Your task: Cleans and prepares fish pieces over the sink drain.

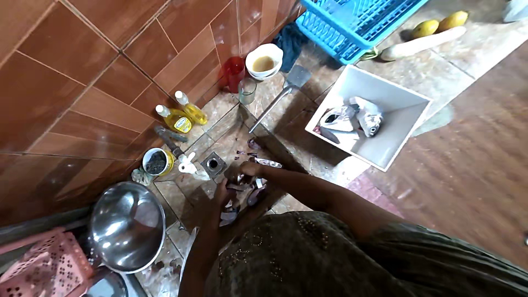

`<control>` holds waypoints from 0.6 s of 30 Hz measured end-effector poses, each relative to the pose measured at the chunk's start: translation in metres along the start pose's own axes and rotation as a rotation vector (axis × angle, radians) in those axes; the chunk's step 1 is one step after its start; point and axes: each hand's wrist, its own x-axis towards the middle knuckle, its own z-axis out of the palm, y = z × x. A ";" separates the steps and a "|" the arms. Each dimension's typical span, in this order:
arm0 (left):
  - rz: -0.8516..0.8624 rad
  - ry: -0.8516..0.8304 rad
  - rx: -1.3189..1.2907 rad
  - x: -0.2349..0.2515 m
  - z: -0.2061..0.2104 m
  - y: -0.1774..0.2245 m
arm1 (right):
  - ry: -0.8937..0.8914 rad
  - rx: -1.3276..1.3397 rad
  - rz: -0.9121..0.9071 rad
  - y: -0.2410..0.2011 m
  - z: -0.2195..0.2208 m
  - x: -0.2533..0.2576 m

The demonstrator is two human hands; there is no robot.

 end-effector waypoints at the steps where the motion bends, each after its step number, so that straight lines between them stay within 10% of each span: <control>1: 0.029 -0.017 -0.197 -0.003 -0.005 -0.001 | 0.000 0.072 -0.049 0.001 -0.004 -0.002; 6: 0.061 0.019 -1.114 -0.016 -0.019 0.014 | -0.032 0.489 -0.218 0.011 0.000 0.009; 11: -0.071 -0.048 -1.464 -0.009 -0.021 0.030 | 0.073 0.622 -0.167 -0.008 0.030 0.013; 18: -0.067 0.011 -0.991 -0.023 -0.024 0.044 | 0.186 0.465 -0.134 -0.023 0.033 -0.010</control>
